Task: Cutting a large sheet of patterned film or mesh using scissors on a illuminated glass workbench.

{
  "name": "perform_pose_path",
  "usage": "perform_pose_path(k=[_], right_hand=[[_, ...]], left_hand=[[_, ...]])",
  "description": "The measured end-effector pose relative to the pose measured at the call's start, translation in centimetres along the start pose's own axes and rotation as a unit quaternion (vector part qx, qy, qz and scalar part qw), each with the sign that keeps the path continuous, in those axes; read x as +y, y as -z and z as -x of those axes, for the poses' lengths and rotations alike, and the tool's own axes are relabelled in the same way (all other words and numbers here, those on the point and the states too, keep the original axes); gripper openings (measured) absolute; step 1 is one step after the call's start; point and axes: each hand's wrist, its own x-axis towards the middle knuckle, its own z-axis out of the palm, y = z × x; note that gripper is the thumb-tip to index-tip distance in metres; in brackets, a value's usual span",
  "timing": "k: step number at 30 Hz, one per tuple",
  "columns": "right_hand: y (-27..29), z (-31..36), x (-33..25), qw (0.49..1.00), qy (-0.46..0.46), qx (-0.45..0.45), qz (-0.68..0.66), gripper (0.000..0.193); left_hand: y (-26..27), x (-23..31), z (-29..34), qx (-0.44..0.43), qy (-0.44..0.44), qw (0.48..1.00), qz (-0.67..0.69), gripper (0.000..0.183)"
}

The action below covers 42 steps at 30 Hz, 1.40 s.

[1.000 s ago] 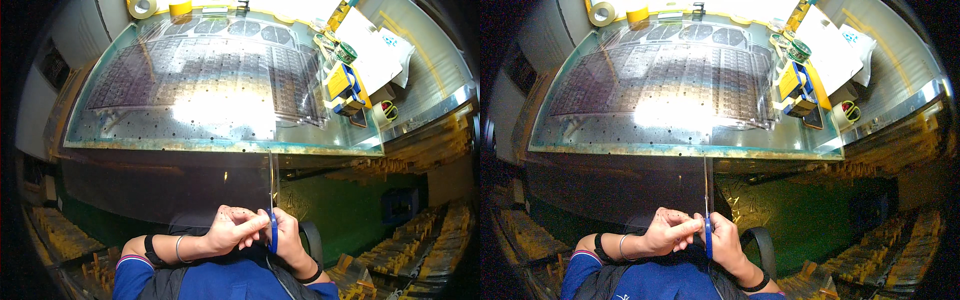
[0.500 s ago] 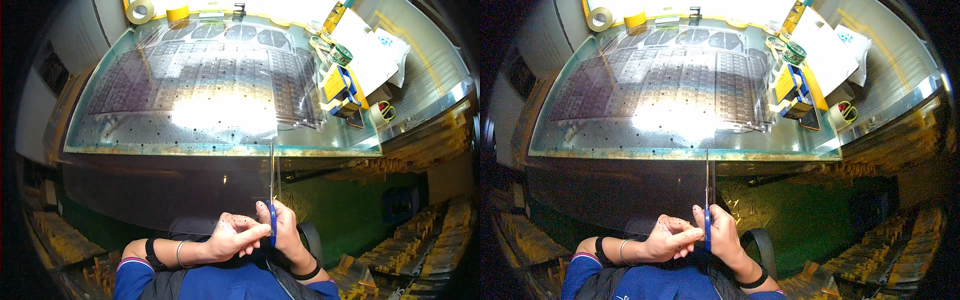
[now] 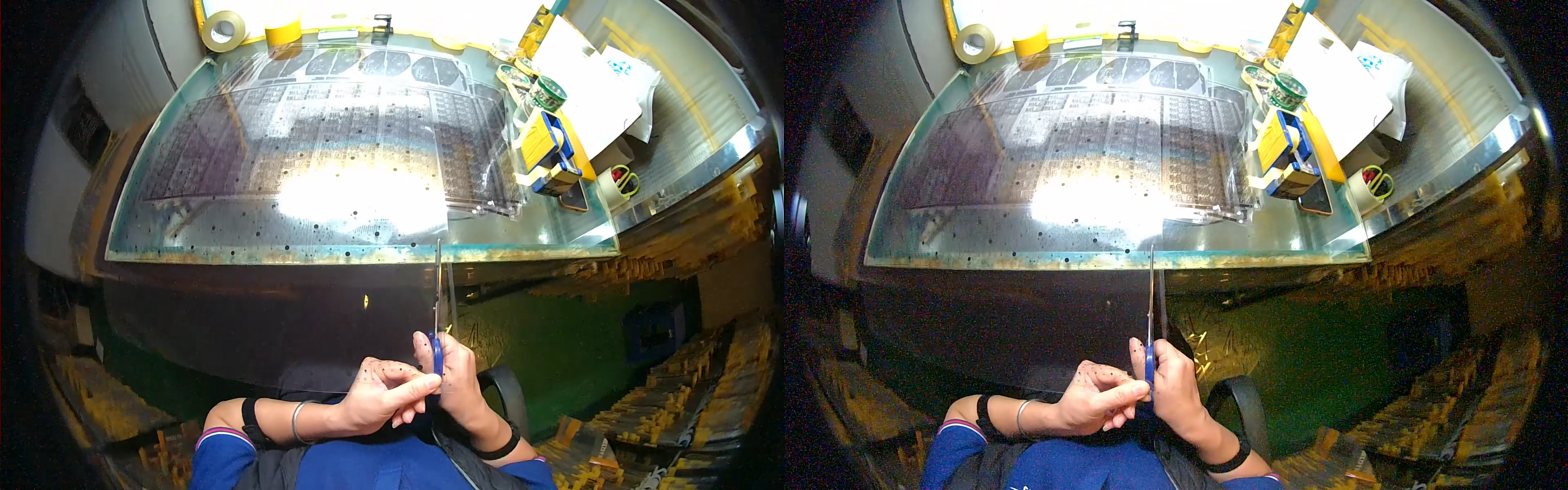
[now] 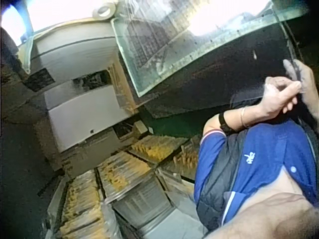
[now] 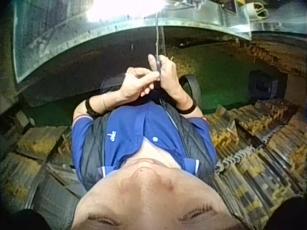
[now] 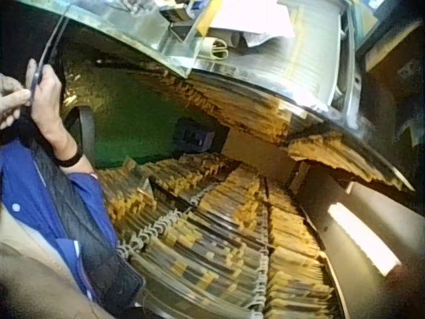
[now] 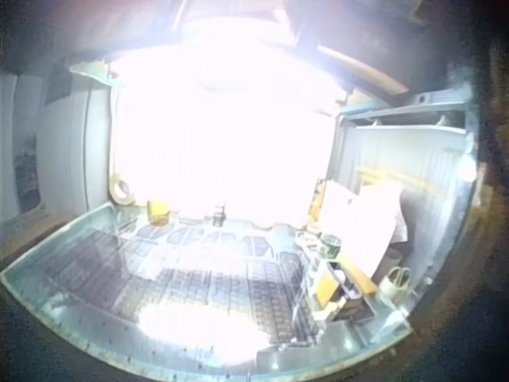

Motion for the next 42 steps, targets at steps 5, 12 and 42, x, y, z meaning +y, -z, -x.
perform_pose_path(k=[5,12,42], right_hand=[[0.2,0.2,-0.3,0.999,-0.034,-0.021,-0.013,0.032],[1.4,1.9,-0.2,0.972,-0.173,-0.112,-0.114,0.031],[-3.1,-3.0,-5.9,0.886,0.076,-0.199,-0.412,0.014]], left_hand=[[-0.2,0.2,0.1,-0.015,-0.019,1.0,0.018,0.02],[0.4,2.4,0.7,-0.007,-0.083,0.997,-0.004,0.021],[4.4,35.2,-0.7,0.197,-0.459,0.784,-0.369,0.03]])
